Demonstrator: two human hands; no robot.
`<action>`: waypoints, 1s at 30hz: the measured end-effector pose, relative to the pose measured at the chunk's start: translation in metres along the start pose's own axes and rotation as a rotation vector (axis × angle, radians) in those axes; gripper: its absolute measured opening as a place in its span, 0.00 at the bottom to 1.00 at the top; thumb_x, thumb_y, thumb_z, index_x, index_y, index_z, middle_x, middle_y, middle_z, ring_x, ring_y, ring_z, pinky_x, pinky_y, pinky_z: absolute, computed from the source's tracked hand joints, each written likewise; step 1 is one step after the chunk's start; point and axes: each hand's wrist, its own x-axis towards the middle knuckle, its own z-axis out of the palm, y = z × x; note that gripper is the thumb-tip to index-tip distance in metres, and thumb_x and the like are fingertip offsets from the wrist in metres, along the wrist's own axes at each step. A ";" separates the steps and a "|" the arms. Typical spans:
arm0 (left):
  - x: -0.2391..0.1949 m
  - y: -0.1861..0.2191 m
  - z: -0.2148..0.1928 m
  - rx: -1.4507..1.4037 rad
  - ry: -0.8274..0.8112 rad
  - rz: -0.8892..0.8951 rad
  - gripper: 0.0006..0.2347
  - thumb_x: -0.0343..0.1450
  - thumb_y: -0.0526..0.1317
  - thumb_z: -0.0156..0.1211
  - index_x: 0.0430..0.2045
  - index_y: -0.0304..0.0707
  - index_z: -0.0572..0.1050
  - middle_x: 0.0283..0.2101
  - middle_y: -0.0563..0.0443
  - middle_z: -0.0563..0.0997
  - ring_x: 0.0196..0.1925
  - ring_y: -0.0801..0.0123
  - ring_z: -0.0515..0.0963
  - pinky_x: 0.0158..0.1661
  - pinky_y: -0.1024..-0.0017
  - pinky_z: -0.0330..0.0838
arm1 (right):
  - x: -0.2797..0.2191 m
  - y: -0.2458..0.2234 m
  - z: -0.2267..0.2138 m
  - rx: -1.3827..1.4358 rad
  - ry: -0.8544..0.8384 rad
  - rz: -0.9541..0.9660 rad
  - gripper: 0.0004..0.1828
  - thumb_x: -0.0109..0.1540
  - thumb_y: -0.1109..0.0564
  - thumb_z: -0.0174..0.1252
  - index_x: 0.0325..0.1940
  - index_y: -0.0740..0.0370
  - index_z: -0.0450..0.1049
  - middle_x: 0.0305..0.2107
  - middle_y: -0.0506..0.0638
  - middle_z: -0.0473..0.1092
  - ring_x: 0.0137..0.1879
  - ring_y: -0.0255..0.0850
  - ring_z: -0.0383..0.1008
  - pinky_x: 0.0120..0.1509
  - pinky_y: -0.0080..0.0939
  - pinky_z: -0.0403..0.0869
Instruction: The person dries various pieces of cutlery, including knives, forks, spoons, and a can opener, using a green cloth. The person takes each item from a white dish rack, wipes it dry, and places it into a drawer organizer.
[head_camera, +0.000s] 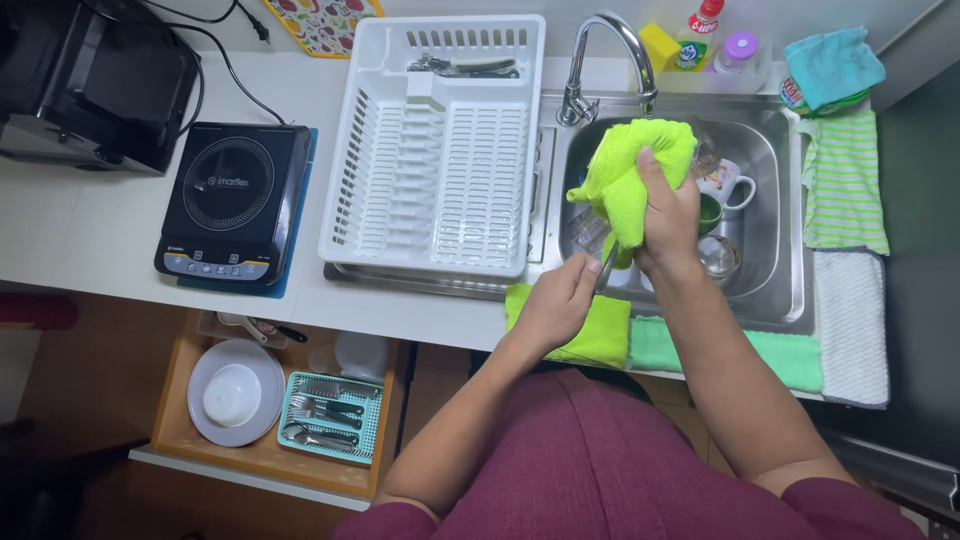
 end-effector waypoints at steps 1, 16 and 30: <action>0.002 0.001 -0.004 0.005 0.001 0.006 0.14 0.81 0.44 0.45 0.37 0.31 0.73 0.24 0.40 0.77 0.27 0.56 0.78 0.31 0.62 0.70 | -0.003 0.002 0.004 0.004 -0.002 -0.006 0.15 0.71 0.54 0.55 0.58 0.65 0.69 0.42 0.52 0.75 0.42 0.40 0.78 0.43 0.42 0.78; -0.010 0.002 -0.019 -0.077 0.096 -0.043 0.19 0.80 0.47 0.43 0.24 0.32 0.72 0.17 0.44 0.70 0.20 0.60 0.71 0.27 0.64 0.65 | 0.032 -0.038 -0.009 -0.056 -0.048 -0.239 0.17 0.72 0.53 0.56 0.61 0.67 0.67 0.48 0.56 0.75 0.49 0.42 0.81 0.54 0.43 0.82; 0.005 -0.016 0.029 -0.274 0.111 0.003 0.17 0.81 0.45 0.43 0.27 0.31 0.72 0.17 0.50 0.70 0.20 0.71 0.69 0.25 0.68 0.64 | -0.001 0.002 -0.010 -0.057 -0.162 0.034 0.16 0.68 0.58 0.59 0.59 0.65 0.68 0.46 0.51 0.75 0.48 0.38 0.79 0.52 0.40 0.80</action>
